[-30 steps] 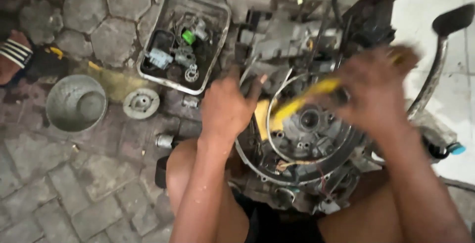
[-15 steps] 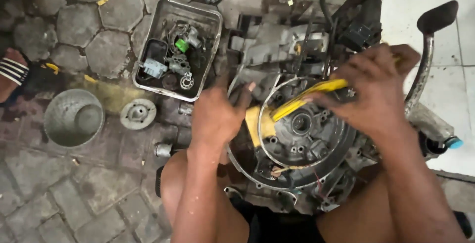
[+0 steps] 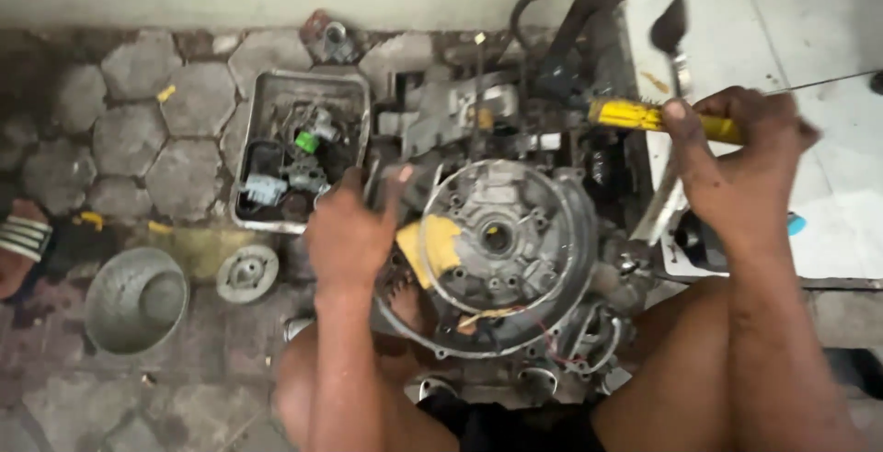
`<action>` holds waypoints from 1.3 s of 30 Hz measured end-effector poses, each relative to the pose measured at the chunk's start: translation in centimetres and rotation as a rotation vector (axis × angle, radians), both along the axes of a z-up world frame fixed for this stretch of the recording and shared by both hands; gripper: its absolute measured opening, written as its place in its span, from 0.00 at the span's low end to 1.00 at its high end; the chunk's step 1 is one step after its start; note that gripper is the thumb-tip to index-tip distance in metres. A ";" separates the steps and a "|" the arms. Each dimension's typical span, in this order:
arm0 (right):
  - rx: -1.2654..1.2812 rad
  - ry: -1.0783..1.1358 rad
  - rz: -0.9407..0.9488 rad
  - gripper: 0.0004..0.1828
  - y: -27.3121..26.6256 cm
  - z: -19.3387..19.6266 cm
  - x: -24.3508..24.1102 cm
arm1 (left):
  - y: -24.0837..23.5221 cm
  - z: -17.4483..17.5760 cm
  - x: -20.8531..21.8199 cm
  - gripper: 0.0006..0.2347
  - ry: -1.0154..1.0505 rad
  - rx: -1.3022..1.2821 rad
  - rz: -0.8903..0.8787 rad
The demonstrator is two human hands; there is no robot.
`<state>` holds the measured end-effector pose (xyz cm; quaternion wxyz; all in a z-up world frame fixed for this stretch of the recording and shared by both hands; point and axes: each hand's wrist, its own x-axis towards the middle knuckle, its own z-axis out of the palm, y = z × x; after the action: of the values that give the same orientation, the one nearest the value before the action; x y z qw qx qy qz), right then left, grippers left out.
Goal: Cleaning a motorcycle engine casing using a brush and liquid cleaner
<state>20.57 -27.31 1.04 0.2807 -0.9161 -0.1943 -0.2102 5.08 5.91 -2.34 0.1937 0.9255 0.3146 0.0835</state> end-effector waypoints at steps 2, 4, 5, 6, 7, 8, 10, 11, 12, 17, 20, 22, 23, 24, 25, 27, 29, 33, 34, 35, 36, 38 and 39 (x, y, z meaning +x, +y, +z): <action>0.045 0.129 0.030 0.29 -0.6 0.4 0.7 | -0.2 1.0 -0.2 0.25 -0.055 -0.028 -0.054; 0.177 0.253 0.040 0.31 -1.0 0.8 0.4 | -0.2 0.5 -0.3 0.27 -0.084 -0.028 -0.083; 0.315 0.368 0.067 0.33 -1.0 1.1 0.5 | 0.0 0.3 -0.2 0.29 -0.122 -0.022 -0.100; 0.318 0.362 0.063 0.33 -1.2 1.1 0.4 | -0.1 0.5 -0.2 0.29 -0.128 -0.020 -0.105; 0.453 0.543 -0.003 0.30 -1.3 1.1 0.4 | -0.2 0.8 -0.2 0.29 -0.089 -0.092 -0.097; 0.589 0.725 -0.068 0.28 -1.4 1.1 0.4 | -0.2 1.0 -0.1 0.30 -0.049 -0.163 -0.091; 0.457 0.815 -0.193 0.23 -0.2 3.4 -0.5 | -0.1 1.1 -0.1 0.28 -0.037 -0.226 -0.088; 0.322 0.901 -0.317 0.21 0.4 4.5 -1.0 | 0.0 1.1 -0.1 0.27 -0.026 -0.289 -0.085; 0.325 0.900 -0.316 0.21 0.6 4.7 -1.2 | 0.0 1.2 -0.3 0.27 -0.028 -0.286 -0.086; 0.598 1.022 -0.223 0.32 1.1 3.8 -3.8 | -0.5 2.4 -0.1 0.31 0.058 -0.456 0.003; 0.848 0.822 -0.242 0.22 2.2 -0.3 -4.2 | -1.2 3.9 -0.4 0.30 0.060 -0.491 0.002; 0.956 0.798 -0.254 0.22 1.9 -4.4 -2.7 | -0.2 1.9 -0.4 0.29 0.071 -0.482 -0.011; 1.060 0.776 -0.253 0.22 2.1 -6.3 -1.5 | 0.5 1.1 -0.2 0.28 0.077 -0.471 -0.013; 1.067 0.765 -0.249 0.22 1.8 -6.6 -1.6 | 0.6 1.2 0.0 0.28 0.068 -0.465 -0.019; 1.076 0.751 -0.253 0.22 1.8 -6.9 -1.6 | 0.8 1.2 0.0 0.29 0.057 -0.476 -0.030; 1.088 0.731 -0.254 0.23 2.1 -6.5 -2.0 | 1.5 1.3 0.3 0.29 0.039 -0.486 -0.044; 1.083 0.775 -0.265 0.22 2.4 -5.0 -2.8 | 2.2 1.2 0.7 0.30 0.053 -0.464 -0.091; 1.152 0.828 -0.258 0.21 2.8 -3.8 -4.0 | 2.9 3.4 0.3 0.32 0.166 -0.442 -0.073; 1.195 0.830 -0.226 0.22 3.1 -3.0 -4.5 | 3.5 2.5 0.1 0.32 0.199 -0.447 -0.079; 1.240 0.821 -0.186 0.24 3.4 -2.0 -4.6 | 4.0 1.6 0.1 0.32 0.218 -0.450 -0.085; 1.238 0.830 -0.174 0.24 3.6 -0.9 -5.7 | 3.5 2.7 -0.8 0.32 0.216 -0.447 -0.073; 1.253 0.773 -0.201 0.24 3.5 1.6 -7.6 | 2.5 5.0 -1.5 0.34 0.252 -0.520 -0.015; 1.248 0.777 -0.202 0.24 3.2 1.4 -7.9 | 3.0 3.7 -1.8 0.34 0.254 -0.524 -0.012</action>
<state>12.72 -24.08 2.40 0.7770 -0.6080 0.1598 0.0328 3.30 8.89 1.34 0.3857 0.8488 0.3416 -0.1185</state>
